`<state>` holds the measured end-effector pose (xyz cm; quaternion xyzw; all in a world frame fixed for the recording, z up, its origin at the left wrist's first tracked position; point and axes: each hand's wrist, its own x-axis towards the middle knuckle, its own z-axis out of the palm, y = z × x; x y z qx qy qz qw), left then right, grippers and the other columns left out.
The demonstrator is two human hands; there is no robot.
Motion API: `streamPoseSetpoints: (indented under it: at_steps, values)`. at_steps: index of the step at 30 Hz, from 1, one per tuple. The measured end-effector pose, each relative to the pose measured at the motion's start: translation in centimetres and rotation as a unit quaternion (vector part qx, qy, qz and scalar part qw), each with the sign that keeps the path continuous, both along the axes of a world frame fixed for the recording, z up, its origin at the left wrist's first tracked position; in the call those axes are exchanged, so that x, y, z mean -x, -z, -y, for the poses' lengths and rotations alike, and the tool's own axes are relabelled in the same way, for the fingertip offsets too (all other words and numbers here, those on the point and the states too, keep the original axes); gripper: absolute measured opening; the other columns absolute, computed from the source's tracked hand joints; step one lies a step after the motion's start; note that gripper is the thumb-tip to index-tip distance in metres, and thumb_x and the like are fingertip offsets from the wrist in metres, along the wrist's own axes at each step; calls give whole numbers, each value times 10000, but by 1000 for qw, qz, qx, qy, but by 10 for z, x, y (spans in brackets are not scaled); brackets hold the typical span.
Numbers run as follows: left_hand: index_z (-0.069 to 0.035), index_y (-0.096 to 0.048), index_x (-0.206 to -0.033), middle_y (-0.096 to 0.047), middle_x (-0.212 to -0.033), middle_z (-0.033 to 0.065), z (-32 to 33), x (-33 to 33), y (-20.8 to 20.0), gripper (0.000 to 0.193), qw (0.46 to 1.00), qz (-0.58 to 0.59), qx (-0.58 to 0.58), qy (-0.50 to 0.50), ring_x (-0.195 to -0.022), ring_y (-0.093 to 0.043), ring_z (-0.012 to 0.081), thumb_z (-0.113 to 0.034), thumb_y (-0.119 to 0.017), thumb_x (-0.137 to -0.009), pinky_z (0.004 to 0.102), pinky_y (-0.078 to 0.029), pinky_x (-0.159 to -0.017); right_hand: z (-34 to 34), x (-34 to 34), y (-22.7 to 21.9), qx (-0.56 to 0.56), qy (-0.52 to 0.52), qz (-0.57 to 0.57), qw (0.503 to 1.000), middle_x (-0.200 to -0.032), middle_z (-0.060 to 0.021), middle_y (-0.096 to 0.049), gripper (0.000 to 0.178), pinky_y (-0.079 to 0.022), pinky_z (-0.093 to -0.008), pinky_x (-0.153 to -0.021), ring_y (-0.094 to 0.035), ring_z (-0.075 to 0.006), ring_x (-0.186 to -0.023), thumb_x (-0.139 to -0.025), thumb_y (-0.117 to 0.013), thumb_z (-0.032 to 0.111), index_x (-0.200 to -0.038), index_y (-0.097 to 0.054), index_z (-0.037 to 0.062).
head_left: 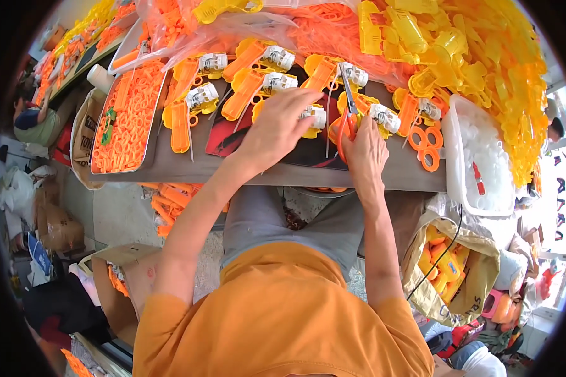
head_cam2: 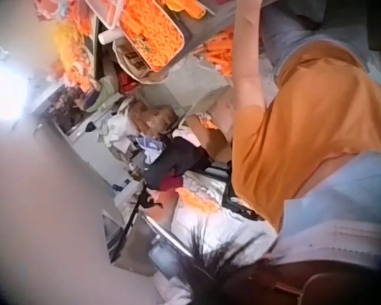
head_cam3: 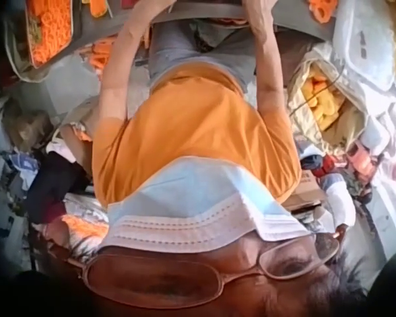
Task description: Assembling orange toy pistols by attaching plastic components and winding string at a factory workbench.
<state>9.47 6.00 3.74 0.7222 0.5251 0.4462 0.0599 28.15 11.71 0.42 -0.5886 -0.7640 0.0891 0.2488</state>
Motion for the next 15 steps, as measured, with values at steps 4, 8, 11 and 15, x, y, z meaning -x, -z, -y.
streamPoseSetpoints:
  at_steps: [4, 8, 11, 15]
  values:
    - [-45, -581, -1197, -599, -1194, 108, -20, -2, 33, 331, 989, -149, 14, 13, -1178, -522, 287, -186, -628, -902, 422, -389, -1023, 0, -16, -1, 19, 0, -15, 1000, -887, -188, -626, 393, -478, -479, -704, -623, -404, -843, -817, -723, 311, -916, -485, 14]
    - [-42, -616, -1129, -620, -1142, 98, -14, 12, 36, 279, 987, -148, 57, 13, -1116, -546, 275, -198, -634, -899, 403, -390, -995, -2, -30, 3, 14, -8, -21, 1000, -852, -189, -610, 346, -477, -475, -672, -614, -399, -796, -814, -718, 254, -873, -480, 9]
    - [-58, -651, -994, -617, -1020, 76, -21, 10, 25, 220, 990, -122, 63, -14, -1047, -548, 271, -239, -663, -869, 401, -392, -948, 3, -29, -10, 14, -9, -44, 999, -835, -202, -607, 392, -454, -468, -655, -588, -415, -767, -851, -709, 309, -859, -462, 5]
    - [-85, -679, -791, -608, -917, 70, -48, -16, 16, 239, 964, -228, 87, -104, -975, -551, 242, -322, -713, -793, 401, -380, -864, 12, -29, -25, 43, -20, -129, 990, -694, -135, -536, 429, -439, -418, -597, -574, -293, -647, -888, -683, 363, -826, -466, -2]
